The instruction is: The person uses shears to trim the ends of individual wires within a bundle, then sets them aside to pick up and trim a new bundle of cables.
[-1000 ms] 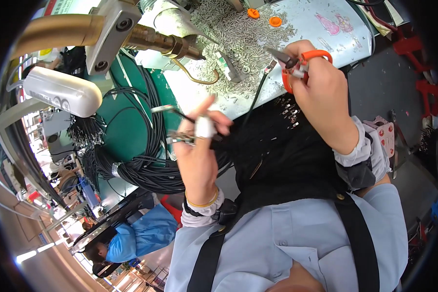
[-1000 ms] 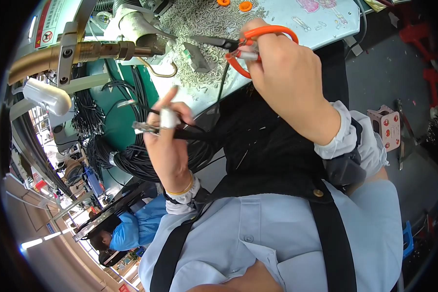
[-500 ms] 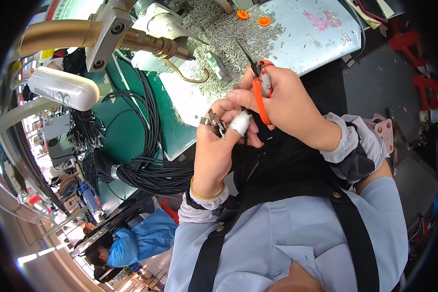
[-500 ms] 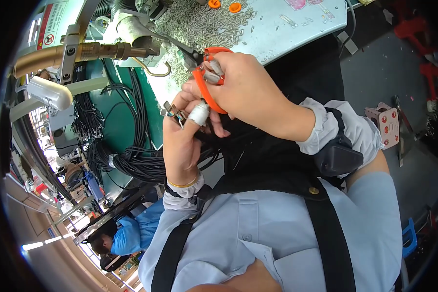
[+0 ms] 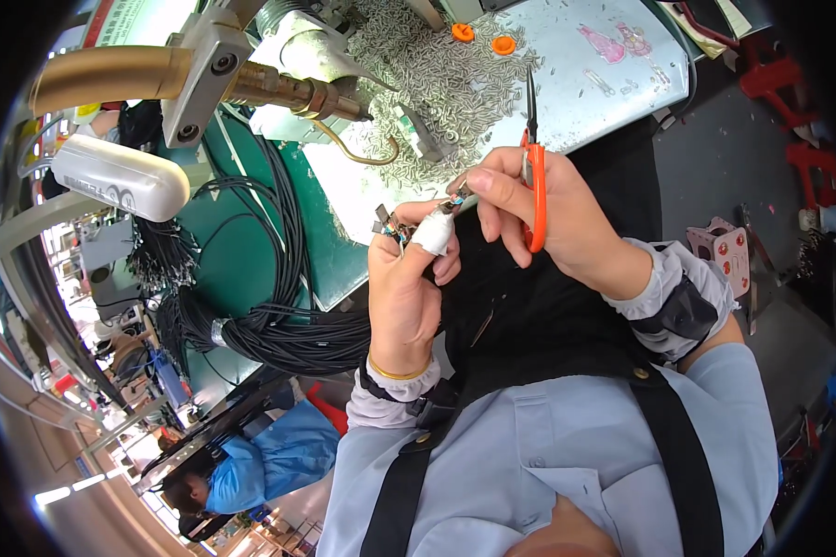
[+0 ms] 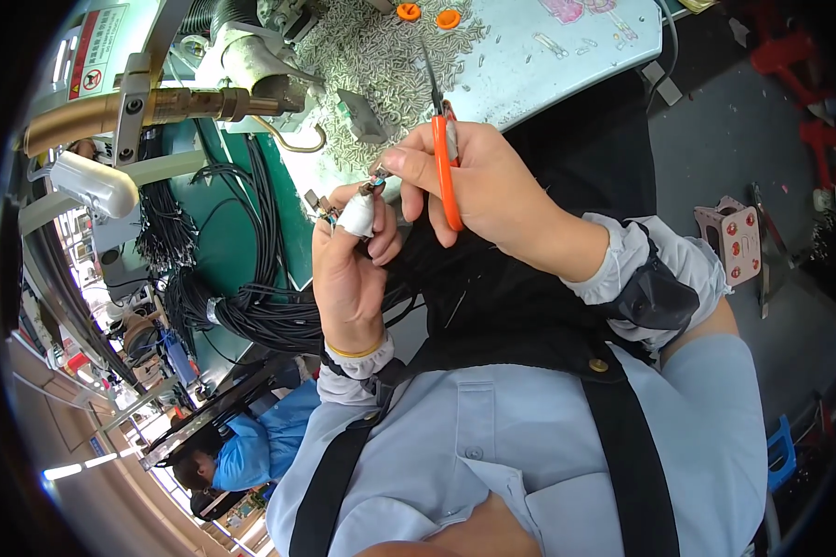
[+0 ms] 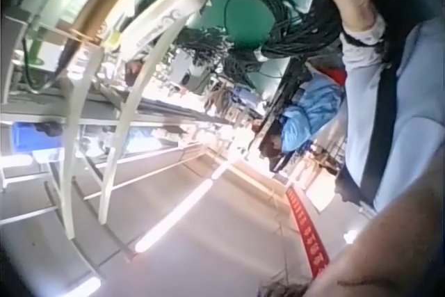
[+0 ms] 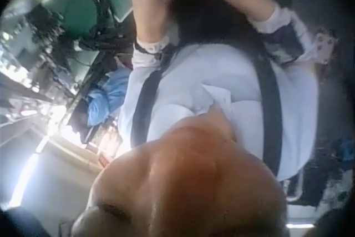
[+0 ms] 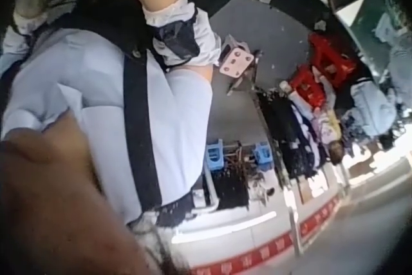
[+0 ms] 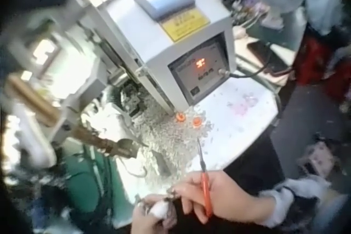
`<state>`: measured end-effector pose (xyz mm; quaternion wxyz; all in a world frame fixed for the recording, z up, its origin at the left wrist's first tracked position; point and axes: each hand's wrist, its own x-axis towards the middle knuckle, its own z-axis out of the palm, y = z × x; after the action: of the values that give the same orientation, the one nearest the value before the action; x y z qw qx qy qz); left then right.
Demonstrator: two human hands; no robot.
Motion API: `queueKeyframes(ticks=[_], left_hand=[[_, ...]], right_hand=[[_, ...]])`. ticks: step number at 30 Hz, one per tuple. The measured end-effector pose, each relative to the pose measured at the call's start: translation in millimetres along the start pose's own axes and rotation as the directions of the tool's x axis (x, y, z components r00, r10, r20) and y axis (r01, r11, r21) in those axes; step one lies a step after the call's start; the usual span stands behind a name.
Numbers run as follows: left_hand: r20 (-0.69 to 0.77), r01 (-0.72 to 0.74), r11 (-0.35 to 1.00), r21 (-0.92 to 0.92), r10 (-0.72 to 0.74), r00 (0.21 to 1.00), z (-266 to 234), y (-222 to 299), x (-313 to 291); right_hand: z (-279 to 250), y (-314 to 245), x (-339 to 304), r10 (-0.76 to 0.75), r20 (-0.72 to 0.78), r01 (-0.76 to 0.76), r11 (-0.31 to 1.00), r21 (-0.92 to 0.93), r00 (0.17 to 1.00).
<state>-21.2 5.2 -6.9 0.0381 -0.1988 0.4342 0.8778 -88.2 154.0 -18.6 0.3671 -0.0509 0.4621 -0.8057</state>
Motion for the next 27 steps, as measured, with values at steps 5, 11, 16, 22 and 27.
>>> queueKeyframes(ticks=[5,11,16,22,27], left_hand=[[-0.101,-0.205,0.897,0.392,0.263,0.959,7,-3,-2],[-0.045,-0.150,0.933,0.328,0.173,0.984,4,4,-2],[0.028,-0.034,0.993,0.112,0.031,0.999,3,8,-2],[-0.058,-0.240,0.742,0.625,0.352,0.934,7,-1,-6],[-0.113,-0.154,0.822,0.549,0.256,0.960,7,2,-6]], right_hand=[[0,3,0,-0.494,-0.009,0.356,0.639,-0.682,0.870],[0,0,-5,-0.602,0.558,0.448,-0.341,-0.827,0.572],[-8,10,7,-0.684,0.533,0.517,-0.258,-0.816,0.499],[-3,4,1,-0.624,0.480,0.490,-0.174,-0.854,0.616],[-6,4,3,-0.660,0.529,0.553,-0.200,-0.808,0.534]])
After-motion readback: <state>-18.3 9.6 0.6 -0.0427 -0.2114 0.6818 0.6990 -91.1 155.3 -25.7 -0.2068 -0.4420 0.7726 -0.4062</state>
